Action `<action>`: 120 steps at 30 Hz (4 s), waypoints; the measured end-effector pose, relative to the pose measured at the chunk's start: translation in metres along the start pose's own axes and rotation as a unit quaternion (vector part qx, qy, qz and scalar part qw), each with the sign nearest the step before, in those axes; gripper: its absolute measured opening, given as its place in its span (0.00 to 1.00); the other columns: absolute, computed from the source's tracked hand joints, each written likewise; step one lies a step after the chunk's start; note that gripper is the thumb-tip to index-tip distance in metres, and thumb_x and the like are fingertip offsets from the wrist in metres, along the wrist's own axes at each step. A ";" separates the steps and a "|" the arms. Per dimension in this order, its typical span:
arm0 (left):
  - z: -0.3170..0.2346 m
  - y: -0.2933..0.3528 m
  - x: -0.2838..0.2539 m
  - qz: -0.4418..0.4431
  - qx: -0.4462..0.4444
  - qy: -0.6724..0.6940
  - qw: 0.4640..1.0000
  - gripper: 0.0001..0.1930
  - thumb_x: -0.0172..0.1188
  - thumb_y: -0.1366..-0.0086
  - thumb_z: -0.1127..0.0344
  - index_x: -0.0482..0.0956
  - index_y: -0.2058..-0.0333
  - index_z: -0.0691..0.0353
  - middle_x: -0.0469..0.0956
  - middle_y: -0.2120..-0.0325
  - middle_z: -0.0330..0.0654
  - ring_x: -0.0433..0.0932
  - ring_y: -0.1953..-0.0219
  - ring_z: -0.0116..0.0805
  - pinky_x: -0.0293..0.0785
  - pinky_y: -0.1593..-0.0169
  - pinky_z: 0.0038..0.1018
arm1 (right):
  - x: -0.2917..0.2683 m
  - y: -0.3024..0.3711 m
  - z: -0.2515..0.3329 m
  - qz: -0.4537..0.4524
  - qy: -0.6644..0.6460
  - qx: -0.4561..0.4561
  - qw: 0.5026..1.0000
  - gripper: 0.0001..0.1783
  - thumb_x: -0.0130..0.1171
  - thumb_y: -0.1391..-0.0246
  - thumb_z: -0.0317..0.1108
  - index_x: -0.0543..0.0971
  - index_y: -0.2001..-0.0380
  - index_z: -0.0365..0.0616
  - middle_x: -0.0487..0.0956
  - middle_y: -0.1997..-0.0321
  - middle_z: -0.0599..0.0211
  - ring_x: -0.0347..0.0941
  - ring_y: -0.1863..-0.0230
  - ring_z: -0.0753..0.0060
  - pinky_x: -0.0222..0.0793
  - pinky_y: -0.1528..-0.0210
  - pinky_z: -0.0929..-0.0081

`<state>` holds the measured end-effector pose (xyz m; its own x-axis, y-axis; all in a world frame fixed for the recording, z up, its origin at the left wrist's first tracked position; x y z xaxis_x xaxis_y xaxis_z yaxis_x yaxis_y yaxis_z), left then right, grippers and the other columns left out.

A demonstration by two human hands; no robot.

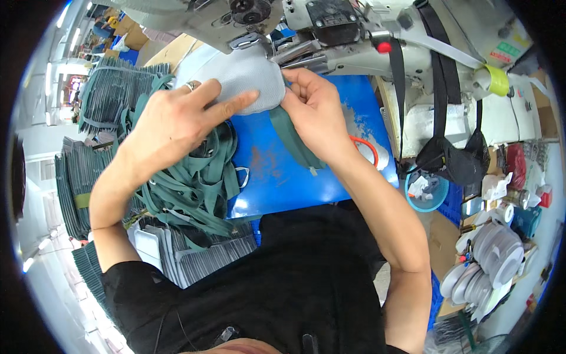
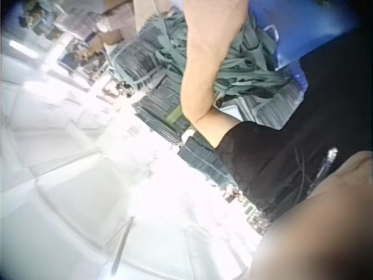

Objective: Assembling and sewing a small fabric pouch at an industrial sewing station.

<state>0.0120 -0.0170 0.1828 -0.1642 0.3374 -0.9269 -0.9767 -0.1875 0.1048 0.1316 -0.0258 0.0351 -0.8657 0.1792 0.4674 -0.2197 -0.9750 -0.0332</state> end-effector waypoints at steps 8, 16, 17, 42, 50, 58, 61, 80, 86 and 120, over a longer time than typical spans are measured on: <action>0.026 -0.019 -0.001 -0.027 0.033 -0.051 0.998 0.29 0.61 0.44 0.71 0.80 0.41 0.47 0.70 0.69 0.41 0.79 0.76 0.39 0.78 0.71 0.32 | 0.001 -0.008 -0.005 0.004 -0.017 0.003 1.000 0.10 0.59 0.33 0.27 0.79 0.52 0.34 0.83 0.67 0.72 0.73 0.71 0.91 0.66 0.70 0.87; 0.010 -0.023 0.005 -0.010 -0.001 -0.075 0.997 0.27 0.60 0.42 0.72 0.80 0.41 0.55 0.73 0.68 0.44 0.80 0.76 0.41 0.79 0.70 0.33 | -0.003 -0.010 -0.007 0.004 -0.013 -0.023 1.000 0.11 0.60 0.33 0.27 0.79 0.51 0.35 0.84 0.68 0.72 0.74 0.71 0.90 0.68 0.71 0.86; 0.008 -0.024 0.006 -0.005 -0.011 -0.072 0.997 0.26 0.60 0.42 0.72 0.79 0.41 0.56 0.73 0.68 0.45 0.81 0.75 0.42 0.79 0.71 0.33 | -0.003 -0.009 -0.007 0.004 -0.013 -0.021 1.000 0.11 0.60 0.33 0.27 0.79 0.51 0.35 0.84 0.68 0.72 0.74 0.71 0.90 0.68 0.71 0.86; -0.075 0.040 0.076 -0.208 -0.191 0.177 0.943 0.48 0.74 0.61 0.64 0.74 0.34 0.48 0.74 0.56 0.43 0.77 0.56 0.43 0.76 0.54 0.37 | -0.003 0.030 -0.008 0.024 0.010 -0.021 0.999 0.18 0.59 0.33 0.27 0.78 0.41 0.36 0.78 0.71 0.79 0.69 0.72 0.93 0.64 0.69 0.89; -0.056 0.031 0.008 -0.053 -0.063 0.050 0.995 0.36 0.62 0.44 0.69 0.73 0.34 0.44 0.65 0.73 0.38 0.73 0.80 0.31 0.75 0.77 0.26 | -0.013 0.060 -0.003 0.034 0.002 0.057 0.998 0.22 0.57 0.30 0.28 0.73 0.36 0.33 0.84 0.57 0.69 0.78 0.61 0.86 0.74 0.58 0.84; -0.013 0.001 -0.002 -0.019 -0.009 -0.002 1.000 0.36 0.62 0.43 0.70 0.72 0.33 0.43 0.67 0.71 0.40 0.77 0.76 0.35 0.77 0.73 0.30 | -0.008 0.020 0.002 0.037 -0.010 -0.022 0.999 0.20 0.58 0.32 0.28 0.76 0.40 0.33 0.80 0.71 0.76 0.72 0.72 0.91 0.66 0.71 0.87; 0.003 -0.008 -0.003 -0.022 0.021 -0.031 0.999 0.33 0.61 0.44 0.71 0.75 0.36 0.47 0.69 0.69 0.42 0.80 0.73 0.38 0.79 0.68 0.32 | -0.001 0.005 -0.001 0.017 -0.045 0.006 0.999 0.16 0.59 0.33 0.27 0.77 0.46 0.32 0.81 0.71 0.73 0.73 0.74 0.89 0.68 0.73 0.86; -0.025 -0.046 0.009 -0.044 -0.131 -0.001 0.990 0.22 0.61 0.44 0.72 0.78 0.50 0.74 0.79 0.68 0.49 0.84 0.73 0.47 0.79 0.71 0.36 | -0.006 -0.006 -0.004 -0.019 -0.047 -0.062 0.997 0.11 0.60 0.34 0.27 0.78 0.51 0.34 0.77 0.74 0.77 0.69 0.74 0.91 0.64 0.73 0.88; -0.022 -0.058 0.028 -0.081 -0.268 0.088 0.956 0.13 0.61 0.42 0.71 0.77 0.59 0.70 0.81 0.75 0.53 0.85 0.70 0.50 0.80 0.68 0.38 | -0.007 -0.004 -0.012 -0.011 0.018 -0.073 0.997 0.15 0.60 0.35 0.25 0.78 0.47 0.34 0.73 0.76 0.82 0.64 0.75 0.94 0.58 0.74 0.88; -0.040 0.015 -0.006 0.021 -0.027 -0.017 0.999 0.37 0.63 0.46 0.69 0.73 0.34 0.41 0.64 0.72 0.37 0.74 0.78 0.31 0.77 0.76 0.27 | -0.007 0.054 -0.006 0.014 -0.060 0.011 0.998 0.22 0.61 0.34 0.27 0.76 0.39 0.34 0.77 0.72 0.82 0.66 0.72 0.94 0.59 0.70 0.89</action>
<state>0.0041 -0.0590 0.1756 -0.2100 0.3589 -0.9094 -0.9603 -0.2504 0.1229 0.1231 -0.0789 0.0245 -0.8115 0.1361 0.5682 -0.1848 -0.9824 -0.0286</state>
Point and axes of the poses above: each hand's wrist, its own y-axis away from the middle knuckle, its own x-axis out of the palm, z = x × y, the point moved 8 cm from there along -y, towards the middle knuckle
